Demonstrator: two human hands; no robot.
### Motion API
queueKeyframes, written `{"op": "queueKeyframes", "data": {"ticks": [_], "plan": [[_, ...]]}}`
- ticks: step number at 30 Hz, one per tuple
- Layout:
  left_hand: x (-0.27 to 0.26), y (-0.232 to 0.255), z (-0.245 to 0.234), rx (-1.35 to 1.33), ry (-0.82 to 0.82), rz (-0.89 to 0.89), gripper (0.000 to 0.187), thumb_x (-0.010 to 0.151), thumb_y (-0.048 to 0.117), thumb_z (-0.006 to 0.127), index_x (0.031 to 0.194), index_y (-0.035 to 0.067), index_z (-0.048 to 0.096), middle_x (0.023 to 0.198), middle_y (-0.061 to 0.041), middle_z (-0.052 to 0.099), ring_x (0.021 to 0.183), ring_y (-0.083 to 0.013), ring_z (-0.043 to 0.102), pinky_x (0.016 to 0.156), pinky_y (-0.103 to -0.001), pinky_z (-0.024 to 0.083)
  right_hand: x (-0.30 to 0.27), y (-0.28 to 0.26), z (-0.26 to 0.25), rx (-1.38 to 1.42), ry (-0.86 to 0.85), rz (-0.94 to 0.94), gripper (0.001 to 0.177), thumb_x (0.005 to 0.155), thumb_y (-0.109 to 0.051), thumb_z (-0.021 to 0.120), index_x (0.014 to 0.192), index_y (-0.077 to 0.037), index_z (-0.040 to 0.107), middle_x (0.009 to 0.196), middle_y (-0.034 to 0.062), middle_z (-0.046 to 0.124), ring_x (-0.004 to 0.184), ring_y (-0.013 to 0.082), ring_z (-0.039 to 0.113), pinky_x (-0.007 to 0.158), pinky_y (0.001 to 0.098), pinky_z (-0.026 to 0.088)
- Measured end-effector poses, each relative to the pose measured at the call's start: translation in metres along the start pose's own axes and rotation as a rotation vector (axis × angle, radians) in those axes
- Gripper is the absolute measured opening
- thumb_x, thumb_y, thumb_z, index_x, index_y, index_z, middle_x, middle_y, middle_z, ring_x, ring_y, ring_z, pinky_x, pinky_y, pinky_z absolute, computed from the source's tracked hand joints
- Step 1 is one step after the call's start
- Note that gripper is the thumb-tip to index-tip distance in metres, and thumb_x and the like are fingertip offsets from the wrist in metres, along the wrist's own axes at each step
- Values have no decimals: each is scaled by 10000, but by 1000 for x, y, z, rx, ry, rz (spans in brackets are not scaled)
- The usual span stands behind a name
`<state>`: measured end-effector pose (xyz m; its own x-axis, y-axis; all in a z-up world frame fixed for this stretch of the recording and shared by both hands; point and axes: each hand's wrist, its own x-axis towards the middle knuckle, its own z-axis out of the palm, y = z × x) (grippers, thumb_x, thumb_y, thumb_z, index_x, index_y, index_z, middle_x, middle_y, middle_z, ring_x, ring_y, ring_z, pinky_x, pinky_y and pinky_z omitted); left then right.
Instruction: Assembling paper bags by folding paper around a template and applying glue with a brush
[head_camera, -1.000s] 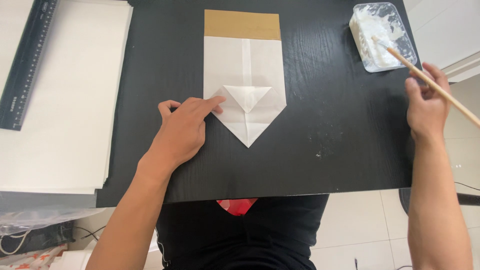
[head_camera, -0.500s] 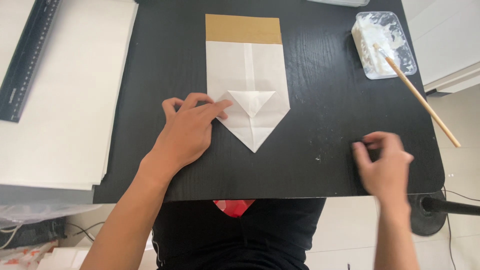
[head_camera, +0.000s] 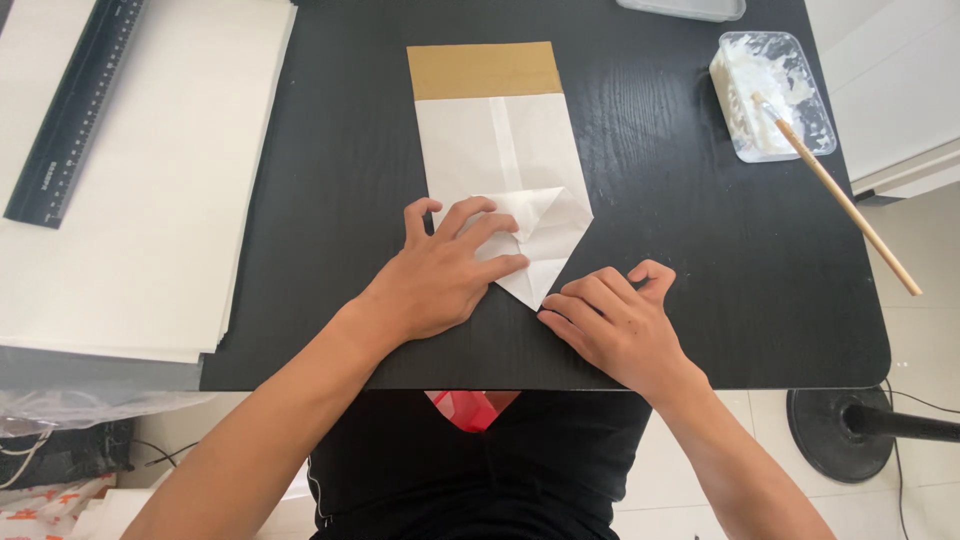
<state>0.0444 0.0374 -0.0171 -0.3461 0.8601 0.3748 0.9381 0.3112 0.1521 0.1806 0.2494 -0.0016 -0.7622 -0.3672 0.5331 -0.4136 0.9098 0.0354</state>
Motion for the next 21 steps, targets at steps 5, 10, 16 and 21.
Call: {"op": "queueKeyframes", "data": {"ticks": [5, 10, 16, 21], "plan": [[1, -2, 1, 4, -32, -13, 334, 969, 53, 474, 1106, 285, 672, 1337, -14, 504, 1381, -271, 381, 991, -626, 347, 3, 1, 2, 27, 31, -40, 71, 914, -131, 785, 912, -138, 714, 849, -9, 596, 783, 193, 548, 851, 444, 268], [1, -1, 0, -15, -70, -40, 368, 968, 41, 460, 1116, 304, 671, 1343, 4, 500, 1384, -265, 374, 1000, -637, 340, 8, 0, 2, 42, 39, -57, 79, 889, -123, 807, 884, -123, 728, 826, -4, 614, 762, 198, 551, 852, 446, 284], [1, -2, 0, -4, -62, -32, 351, 973, 37, 465, 1092, 291, 677, 1347, 4, 500, 1382, -266, 373, 993, -631, 349, 19, -7, -7, 83, 69, -63, 82, 869, -77, 816, 875, -118, 745, 814, 4, 600, 735, 204, 556, 786, 384, 378], [3, -1, -1, -16, -68, -42, 381, 963, 19, 456, 1100, 293, 681, 1333, 2, 496, 1371, -272, 372, 994, -626, 346, 27, -7, -15, 120, 72, -34, 66, 894, -83, 806, 860, -115, 760, 798, 7, 589, 734, 205, 562, 771, 362, 395]]}}
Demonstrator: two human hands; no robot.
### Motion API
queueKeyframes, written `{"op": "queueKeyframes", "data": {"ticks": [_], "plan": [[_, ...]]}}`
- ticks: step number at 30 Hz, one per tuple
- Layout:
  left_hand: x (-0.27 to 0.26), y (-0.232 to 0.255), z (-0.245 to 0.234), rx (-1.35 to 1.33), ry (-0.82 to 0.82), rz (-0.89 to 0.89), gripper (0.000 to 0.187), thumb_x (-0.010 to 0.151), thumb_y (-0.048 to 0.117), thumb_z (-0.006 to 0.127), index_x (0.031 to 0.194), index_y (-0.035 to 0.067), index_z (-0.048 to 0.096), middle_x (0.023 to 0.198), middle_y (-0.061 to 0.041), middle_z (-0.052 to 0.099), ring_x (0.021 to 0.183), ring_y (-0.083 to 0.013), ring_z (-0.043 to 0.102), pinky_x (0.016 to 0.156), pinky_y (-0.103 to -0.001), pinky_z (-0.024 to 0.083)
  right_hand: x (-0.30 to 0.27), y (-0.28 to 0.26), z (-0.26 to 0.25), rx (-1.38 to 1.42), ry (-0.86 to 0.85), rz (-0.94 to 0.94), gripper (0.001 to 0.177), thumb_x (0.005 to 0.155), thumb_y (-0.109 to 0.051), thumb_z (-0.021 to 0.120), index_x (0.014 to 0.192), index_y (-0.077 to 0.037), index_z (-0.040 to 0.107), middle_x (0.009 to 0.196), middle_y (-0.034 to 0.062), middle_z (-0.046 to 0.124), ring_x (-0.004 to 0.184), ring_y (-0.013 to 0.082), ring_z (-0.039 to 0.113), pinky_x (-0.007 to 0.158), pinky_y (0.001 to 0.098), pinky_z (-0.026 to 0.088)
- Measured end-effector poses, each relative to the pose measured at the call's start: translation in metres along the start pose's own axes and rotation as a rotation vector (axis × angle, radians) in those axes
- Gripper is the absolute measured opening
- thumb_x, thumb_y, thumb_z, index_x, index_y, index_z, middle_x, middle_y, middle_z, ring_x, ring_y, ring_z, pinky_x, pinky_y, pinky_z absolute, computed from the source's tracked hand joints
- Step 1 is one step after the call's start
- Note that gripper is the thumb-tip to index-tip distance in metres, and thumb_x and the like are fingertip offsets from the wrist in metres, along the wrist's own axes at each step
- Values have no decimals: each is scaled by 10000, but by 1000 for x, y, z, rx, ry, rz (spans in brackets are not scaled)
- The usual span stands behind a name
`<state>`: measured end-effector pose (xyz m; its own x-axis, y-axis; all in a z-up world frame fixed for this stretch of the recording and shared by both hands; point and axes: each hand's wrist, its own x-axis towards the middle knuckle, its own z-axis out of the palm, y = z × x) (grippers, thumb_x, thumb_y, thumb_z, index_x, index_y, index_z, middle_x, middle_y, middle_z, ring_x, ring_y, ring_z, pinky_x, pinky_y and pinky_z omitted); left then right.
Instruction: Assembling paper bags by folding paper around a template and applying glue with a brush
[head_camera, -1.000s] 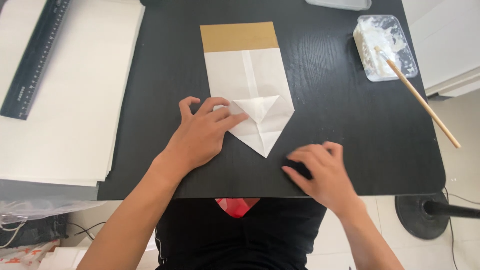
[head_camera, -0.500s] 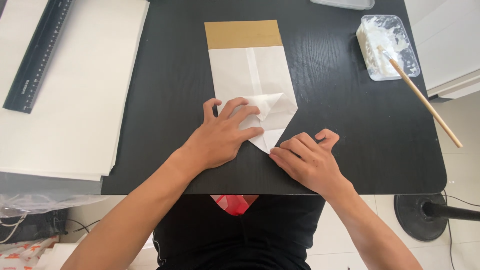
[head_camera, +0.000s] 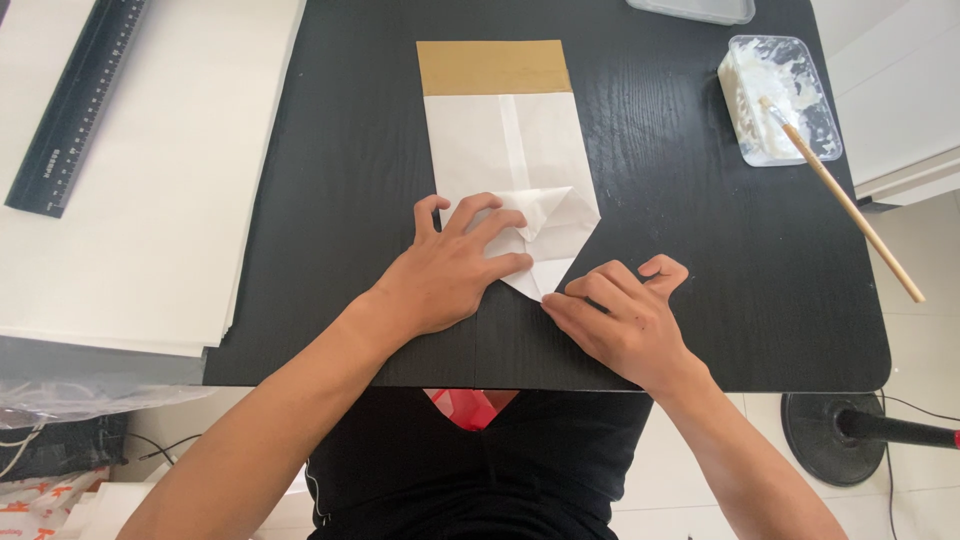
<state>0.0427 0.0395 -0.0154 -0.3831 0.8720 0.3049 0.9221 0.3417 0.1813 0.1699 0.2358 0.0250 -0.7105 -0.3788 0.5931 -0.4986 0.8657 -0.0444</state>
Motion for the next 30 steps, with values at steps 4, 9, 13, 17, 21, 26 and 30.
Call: {"op": "queueKeyframes", "data": {"ticks": [4, 9, 13, 17, 21, 26, 30], "plan": [[0, -1, 1, -12, 11, -2, 377, 961, 8, 457, 1090, 282, 680, 1337, -1, 493, 1374, -273, 368, 989, -624, 350, 15, -2, -9, 61, -2, 27, 68, 883, -48, 808, 855, -93, 764, 796, 29, 596, 720, 222, 561, 739, 337, 452], [1, -1, 1, -50, 4, -23, 363, 955, -10, 462, 1038, 267, 680, 1336, 1, 462, 1345, -276, 358, 979, -613, 354, 10, 13, -4, -18, -101, 11, 72, 908, -101, 796, 874, -127, 738, 827, -2, 582, 759, 207, 550, 837, 402, 348], [4, -3, -1, -115, -23, -46, 401, 958, -8, 429, 1048, 276, 698, 1330, 2, 459, 1322, -275, 364, 990, -614, 345, 28, 20, -12, 26, -190, 48, 66, 871, -84, 816, 878, -105, 753, 847, 10, 626, 816, 247, 591, 850, 428, 392], [2, -5, 0, -135, -2, -76, 408, 970, -9, 428, 1082, 278, 695, 1353, -8, 432, 1335, -279, 340, 982, -591, 366, 37, 33, -9, 81, -243, 70, 82, 865, -94, 801, 907, -115, 734, 984, 11, 639, 925, 268, 611, 909, 462, 389], [2, -13, -1, -196, 37, -144, 510, 970, -43, 388, 1311, 264, 610, 1369, -32, 435, 1329, -264, 383, 989, -554, 357, 39, 54, 3, 80, -328, 130, 84, 887, -149, 781, 927, -185, 717, 1216, -21, 644, 1125, 245, 629, 992, 452, 321], [1, -18, 2, -212, 8, -163, 585, 950, -70, 354, 1386, 267, 550, 1371, -32, 462, 1357, -249, 427, 999, -560, 343, 55, 59, 8, 148, -399, 194, 81, 904, -104, 748, 941, -148, 692, 1286, 33, 641, 1172, 276, 653, 983, 456, 341], [1, -20, 4, -206, -12, -174, 630, 938, -85, 331, 1421, 281, 505, 1374, -19, 480, 1369, -225, 443, 1006, -568, 323, 55, 66, 19, 197, -438, 250, 66, 936, -103, 727, 959, -131, 672, 1326, 56, 640, 1191, 304, 660, 966, 466, 344]]}}
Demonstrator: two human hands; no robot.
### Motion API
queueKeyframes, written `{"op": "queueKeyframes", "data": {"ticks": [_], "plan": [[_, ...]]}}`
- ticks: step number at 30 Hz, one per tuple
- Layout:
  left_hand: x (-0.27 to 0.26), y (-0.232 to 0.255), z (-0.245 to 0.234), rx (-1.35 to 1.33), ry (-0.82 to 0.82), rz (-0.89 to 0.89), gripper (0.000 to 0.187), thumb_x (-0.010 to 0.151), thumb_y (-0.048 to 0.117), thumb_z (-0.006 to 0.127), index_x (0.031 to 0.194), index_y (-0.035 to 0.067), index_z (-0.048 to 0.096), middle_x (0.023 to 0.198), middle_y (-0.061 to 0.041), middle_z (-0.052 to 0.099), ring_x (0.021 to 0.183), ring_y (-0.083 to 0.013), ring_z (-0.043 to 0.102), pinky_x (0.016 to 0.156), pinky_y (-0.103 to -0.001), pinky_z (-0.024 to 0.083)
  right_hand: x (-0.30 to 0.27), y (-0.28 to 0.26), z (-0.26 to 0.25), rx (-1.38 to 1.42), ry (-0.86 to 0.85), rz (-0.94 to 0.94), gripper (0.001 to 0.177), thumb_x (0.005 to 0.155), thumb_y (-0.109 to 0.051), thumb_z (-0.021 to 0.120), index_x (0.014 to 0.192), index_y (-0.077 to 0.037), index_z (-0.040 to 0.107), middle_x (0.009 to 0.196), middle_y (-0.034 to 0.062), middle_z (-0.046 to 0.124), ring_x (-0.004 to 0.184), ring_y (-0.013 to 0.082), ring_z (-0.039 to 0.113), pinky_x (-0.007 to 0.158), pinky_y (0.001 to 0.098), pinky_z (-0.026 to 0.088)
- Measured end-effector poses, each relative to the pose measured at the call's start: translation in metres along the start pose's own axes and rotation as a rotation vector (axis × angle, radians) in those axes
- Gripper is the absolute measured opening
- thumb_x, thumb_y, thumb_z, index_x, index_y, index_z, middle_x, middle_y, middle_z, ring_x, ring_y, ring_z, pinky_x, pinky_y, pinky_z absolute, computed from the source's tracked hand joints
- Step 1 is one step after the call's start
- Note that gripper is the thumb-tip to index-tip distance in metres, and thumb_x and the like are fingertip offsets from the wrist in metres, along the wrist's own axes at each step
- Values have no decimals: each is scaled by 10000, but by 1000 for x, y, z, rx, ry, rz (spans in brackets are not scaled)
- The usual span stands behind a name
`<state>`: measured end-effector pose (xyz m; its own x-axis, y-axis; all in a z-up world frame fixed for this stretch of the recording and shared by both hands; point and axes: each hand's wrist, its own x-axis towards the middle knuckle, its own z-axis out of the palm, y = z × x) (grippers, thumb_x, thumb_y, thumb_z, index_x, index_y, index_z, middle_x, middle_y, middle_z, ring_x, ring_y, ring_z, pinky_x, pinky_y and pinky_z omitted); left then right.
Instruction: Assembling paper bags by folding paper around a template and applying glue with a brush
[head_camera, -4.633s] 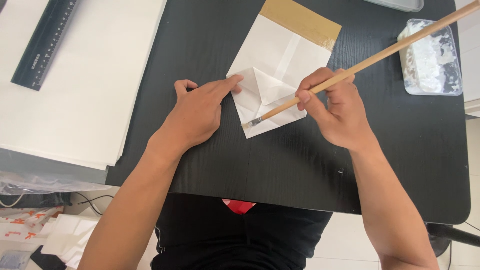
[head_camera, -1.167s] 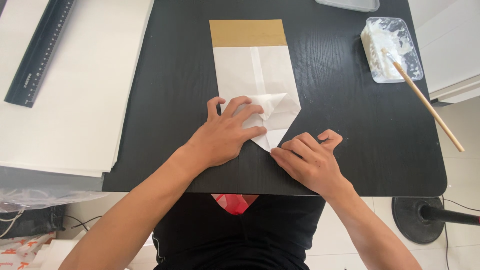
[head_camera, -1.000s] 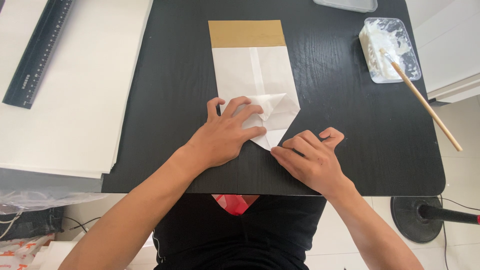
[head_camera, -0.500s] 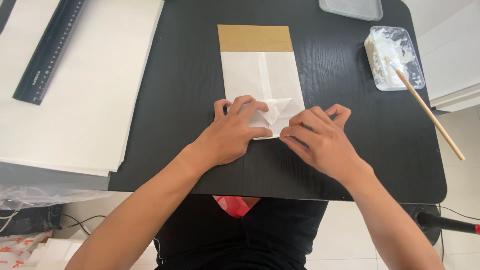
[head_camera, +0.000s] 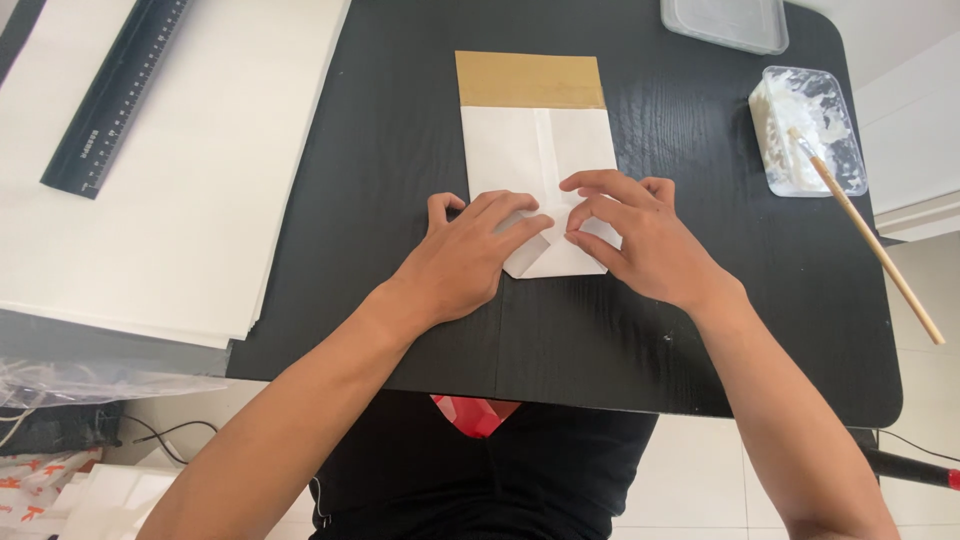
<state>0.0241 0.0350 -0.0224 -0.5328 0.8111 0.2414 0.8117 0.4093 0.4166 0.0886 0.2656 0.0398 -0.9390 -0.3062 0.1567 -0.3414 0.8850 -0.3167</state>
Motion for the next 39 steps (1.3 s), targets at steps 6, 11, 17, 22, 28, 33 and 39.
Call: {"op": "queueKeyframes", "data": {"ticks": [6, 11, 17, 22, 28, 33, 39], "plan": [[1, 1, -5, 4, -16, 3, 652, 922, -92, 314, 1423, 270, 522, 1383, -42, 516, 1364, -235, 474, 1005, -591, 304, 8, -1, 2, 39, -39, 60, 56, 948, -134, 729, 968, -160, 683, 1221, 33, 680, 1037, 266, 691, 938, 430, 321], [1, 0, -3, 29, -36, 3, 636, 935, -78, 326, 1424, 282, 514, 1404, -30, 508, 1385, -222, 458, 1005, -597, 304, 8, 2, 7, 46, -27, 94, 61, 934, -127, 749, 937, -163, 700, 1188, 12, 694, 1021, 242, 686, 927, 421, 311], [0, 4, -6, 49, -21, 1, 586, 961, -54, 335, 1378, 291, 560, 1401, -28, 507, 1356, -220, 467, 994, -594, 301, 17, 7, 3, 180, -47, 200, 277, 871, -131, 815, 1115, -149, 685, 1101, 60, 718, 1055, 305, 698, 941, 434, 381], [-1, 9, -3, 123, -21, 27, 460, 1004, 39, 397, 1315, 305, 608, 1443, -20, 462, 1384, -221, 403, 987, -592, 297, 25, 25, 9, 289, -92, 331, 556, 791, -187, 893, 1271, -171, 613, 1051, 57, 714, 1047, 297, 696, 964, 469, 444], [-3, 13, -3, 207, -45, 71, 388, 1018, 517, 492, 1289, 299, 663, 1483, -56, 427, 1415, -272, 315, 985, -606, 283, 27, 23, 6, 284, -152, 431, 637, 791, -178, 884, 1348, -163, 577, 1003, 58, 704, 1048, 270, 674, 990, 471, 441], [-13, 13, -2, 315, -19, 127, 440, 979, 591, 543, 1230, 268, 707, 1508, -54, 439, 1429, -271, 314, 995, -623, 270, 27, 23, 6, 299, -142, 448, 653, 786, -201, 901, 1353, -149, 583, 1003, 64, 711, 1040, 262, 671, 984, 448, 448], [-21, 16, 1, 418, 92, 187, 322, 1000, 477, 584, 1134, 232, 744, 1371, -55, 556, 1374, -238, 422, 1004, -611, 297, 24, 27, 8, 337, -123, 439, 652, 779, -205, 901, 1347, -155, 586, 991, 60, 711, 1033, 251, 671, 983, 454, 465]]}}
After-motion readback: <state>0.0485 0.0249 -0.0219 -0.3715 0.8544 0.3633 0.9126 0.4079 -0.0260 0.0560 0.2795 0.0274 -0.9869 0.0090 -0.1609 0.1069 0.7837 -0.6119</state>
